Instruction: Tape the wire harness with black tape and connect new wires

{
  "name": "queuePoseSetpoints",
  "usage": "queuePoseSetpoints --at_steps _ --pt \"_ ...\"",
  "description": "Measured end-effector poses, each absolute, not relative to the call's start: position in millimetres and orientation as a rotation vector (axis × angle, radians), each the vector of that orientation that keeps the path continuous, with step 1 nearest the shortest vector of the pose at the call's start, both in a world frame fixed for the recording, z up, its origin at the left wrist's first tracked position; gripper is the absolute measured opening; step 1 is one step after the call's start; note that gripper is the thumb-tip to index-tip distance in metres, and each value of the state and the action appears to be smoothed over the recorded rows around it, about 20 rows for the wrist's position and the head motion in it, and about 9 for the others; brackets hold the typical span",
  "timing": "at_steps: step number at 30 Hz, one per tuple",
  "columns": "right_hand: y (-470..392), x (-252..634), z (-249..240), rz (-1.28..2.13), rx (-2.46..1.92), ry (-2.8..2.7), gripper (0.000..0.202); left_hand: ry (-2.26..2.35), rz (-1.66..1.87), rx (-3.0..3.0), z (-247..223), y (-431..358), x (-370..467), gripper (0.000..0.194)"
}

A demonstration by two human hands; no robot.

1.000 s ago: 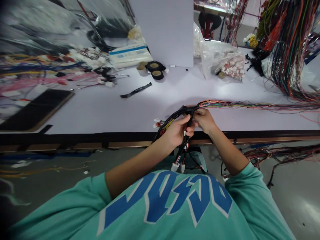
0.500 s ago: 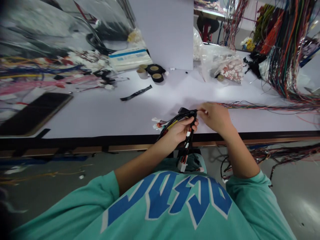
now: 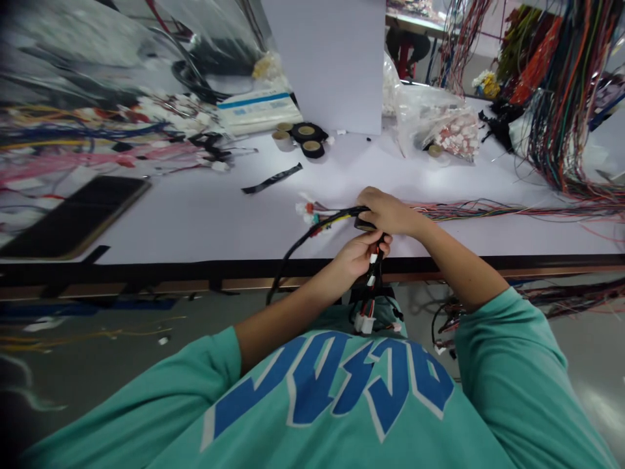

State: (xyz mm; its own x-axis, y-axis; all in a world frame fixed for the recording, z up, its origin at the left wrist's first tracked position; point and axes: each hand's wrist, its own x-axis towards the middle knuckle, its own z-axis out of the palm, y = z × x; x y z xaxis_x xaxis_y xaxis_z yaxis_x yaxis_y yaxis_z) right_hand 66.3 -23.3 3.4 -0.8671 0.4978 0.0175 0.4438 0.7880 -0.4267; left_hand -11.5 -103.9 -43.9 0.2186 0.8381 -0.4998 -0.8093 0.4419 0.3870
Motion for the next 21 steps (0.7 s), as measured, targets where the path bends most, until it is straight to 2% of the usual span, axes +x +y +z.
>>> queuePoseSetpoints --at_steps 4,7,10,12,16,21 --pt "-16.7 67.3 0.2 0.903 -0.979 -2.577 0.01 0.726 1.219 0.039 -45.5 -103.7 -7.7 0.016" --pt "-13.1 65.6 -2.3 1.261 -1.142 -2.302 0.006 0.763 1.304 0.073 -50.1 -105.0 -6.4 0.011" --pt "-8.7 61.9 -5.1 1.574 -1.125 -2.106 0.006 0.804 1.366 0.109 -54.4 -105.9 -5.2 0.013" --pt "-5.5 58.8 -6.1 1.629 -1.119 -2.09 0.009 0.843 1.396 0.133 -55.6 -106.3 -4.6 0.015" --pt "-6.8 58.9 -1.8 1.297 -1.128 -2.295 0.009 0.955 1.455 0.221 -54.3 -107.5 -5.6 0.019" --pt "-40.6 74.5 5.1 0.696 -0.877 -2.405 0.033 1.008 1.541 0.435 -53.3 -109.5 -5.8 0.018"
